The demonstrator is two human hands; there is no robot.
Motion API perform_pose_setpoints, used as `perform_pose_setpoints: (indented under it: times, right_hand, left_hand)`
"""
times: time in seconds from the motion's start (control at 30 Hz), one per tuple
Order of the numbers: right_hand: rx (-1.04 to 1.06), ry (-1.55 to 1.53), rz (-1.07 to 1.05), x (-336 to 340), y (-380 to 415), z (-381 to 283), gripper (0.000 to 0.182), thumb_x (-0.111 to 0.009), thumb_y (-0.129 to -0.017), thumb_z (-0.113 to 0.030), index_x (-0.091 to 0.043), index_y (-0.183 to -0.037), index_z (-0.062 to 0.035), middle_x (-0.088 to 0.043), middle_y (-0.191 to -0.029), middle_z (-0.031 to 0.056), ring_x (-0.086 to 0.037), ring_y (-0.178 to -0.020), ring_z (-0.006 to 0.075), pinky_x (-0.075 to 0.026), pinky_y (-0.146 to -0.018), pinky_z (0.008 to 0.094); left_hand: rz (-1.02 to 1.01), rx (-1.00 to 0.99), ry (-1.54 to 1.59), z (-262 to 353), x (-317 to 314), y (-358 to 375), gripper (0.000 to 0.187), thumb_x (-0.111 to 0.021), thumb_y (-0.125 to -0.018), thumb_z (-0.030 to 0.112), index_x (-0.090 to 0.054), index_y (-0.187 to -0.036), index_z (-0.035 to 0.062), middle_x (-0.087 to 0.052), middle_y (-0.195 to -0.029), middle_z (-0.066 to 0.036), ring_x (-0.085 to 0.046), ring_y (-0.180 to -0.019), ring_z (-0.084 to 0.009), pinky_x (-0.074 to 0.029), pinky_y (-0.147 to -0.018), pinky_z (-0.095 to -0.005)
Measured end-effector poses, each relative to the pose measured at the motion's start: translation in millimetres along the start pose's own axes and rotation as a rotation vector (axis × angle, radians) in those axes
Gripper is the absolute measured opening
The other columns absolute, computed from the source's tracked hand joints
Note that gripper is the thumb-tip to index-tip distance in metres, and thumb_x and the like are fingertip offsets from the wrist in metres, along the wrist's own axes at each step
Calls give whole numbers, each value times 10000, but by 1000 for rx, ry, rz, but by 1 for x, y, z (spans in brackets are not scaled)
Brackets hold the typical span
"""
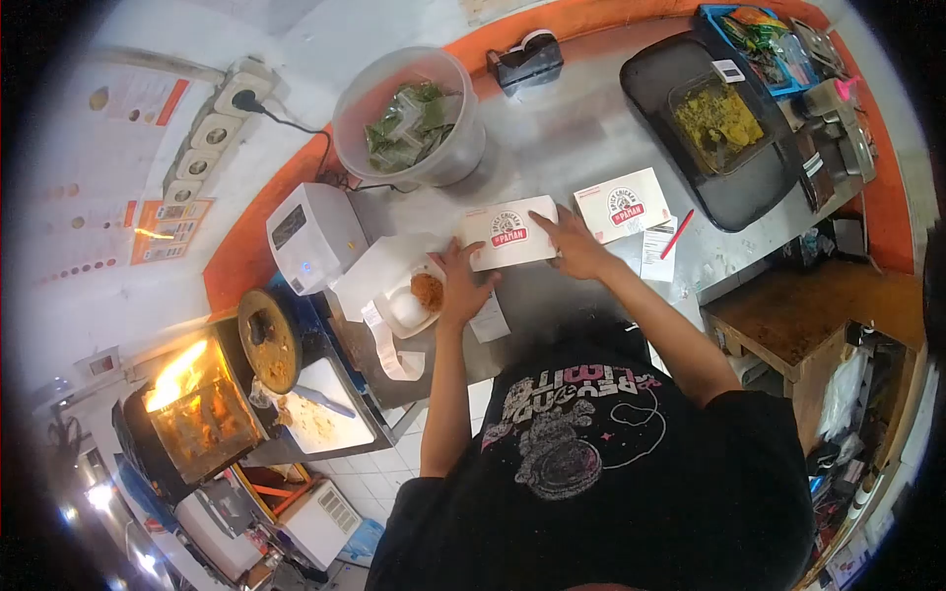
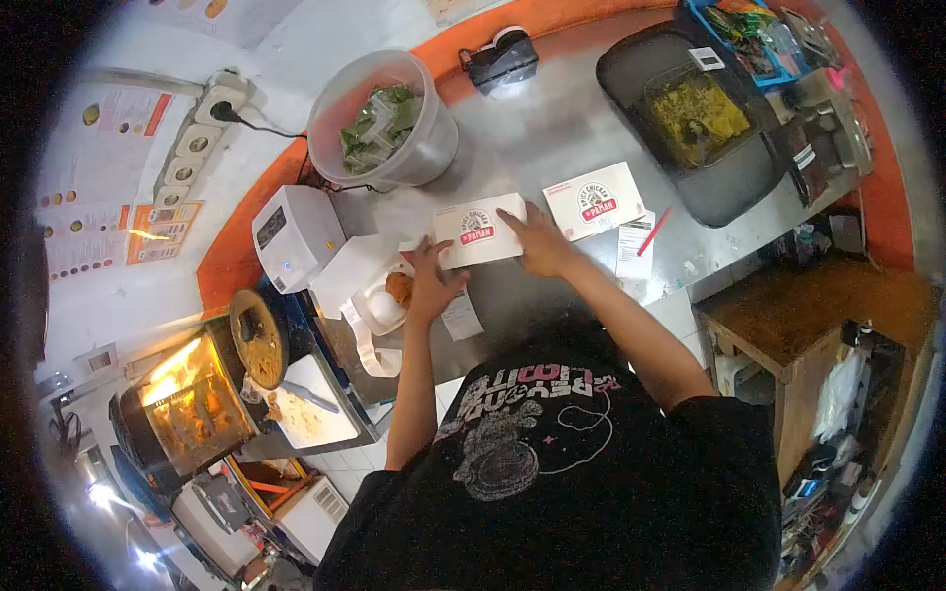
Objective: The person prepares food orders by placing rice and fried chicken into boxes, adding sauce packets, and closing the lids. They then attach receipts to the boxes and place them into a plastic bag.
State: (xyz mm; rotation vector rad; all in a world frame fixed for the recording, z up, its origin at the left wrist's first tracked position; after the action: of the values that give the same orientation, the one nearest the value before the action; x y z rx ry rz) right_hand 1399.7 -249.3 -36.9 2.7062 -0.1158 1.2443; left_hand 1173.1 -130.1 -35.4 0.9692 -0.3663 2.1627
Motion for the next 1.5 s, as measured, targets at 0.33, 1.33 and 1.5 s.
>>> perform_pose_setpoints:
  times: [0.33,1.33,1.5]
  right_hand:
    - [-55,-635,149,-8,5,0,764,-693,-890,-250,-278,-1511,-95,-238,-1538,250,-258,-1434,343,-285,-1138,403]
    - [79,-330,-80,-5,14,16,622,-612,-924,-212,-359,-1489,-272,-235,-1556,220,-391,-1346,412,-412,-1062,427]
    - [39,-320,-41,-20,11,23,608,-597,-927,-167,-373,-1483,-267,-241,-1549,230,-416,-1319,429,-421,-1045,427]
  left_hand:
    - [41,74,308,19,10,-5,922,-884,-668,291,-385,-1416,88,-433,-1258,-153,-432,-1223,-302,-373,-1053,-412]
    - [-266,-36,257,-14,-10,18,698,-559,-979,273,-164,-1551,202,-264,-1536,-250,-428,-1340,-348,-454,-1005,-417]
    - [-166,-36,101,2,-9,23,599,-538,-980,232,-280,-1520,192,-312,-1512,-240,-411,-1335,-393,-446,-1007,-438]
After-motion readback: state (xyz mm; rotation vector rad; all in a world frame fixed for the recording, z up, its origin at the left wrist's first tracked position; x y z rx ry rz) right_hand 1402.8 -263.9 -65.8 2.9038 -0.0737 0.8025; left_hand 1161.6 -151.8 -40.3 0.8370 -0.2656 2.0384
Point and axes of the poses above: each hand's wrist, its own y-axis away from the middle knuckle, its own x-axis out of the back of the hand, z = x × y, the point moved 2 cm from there along -y, towards the middle knuckle
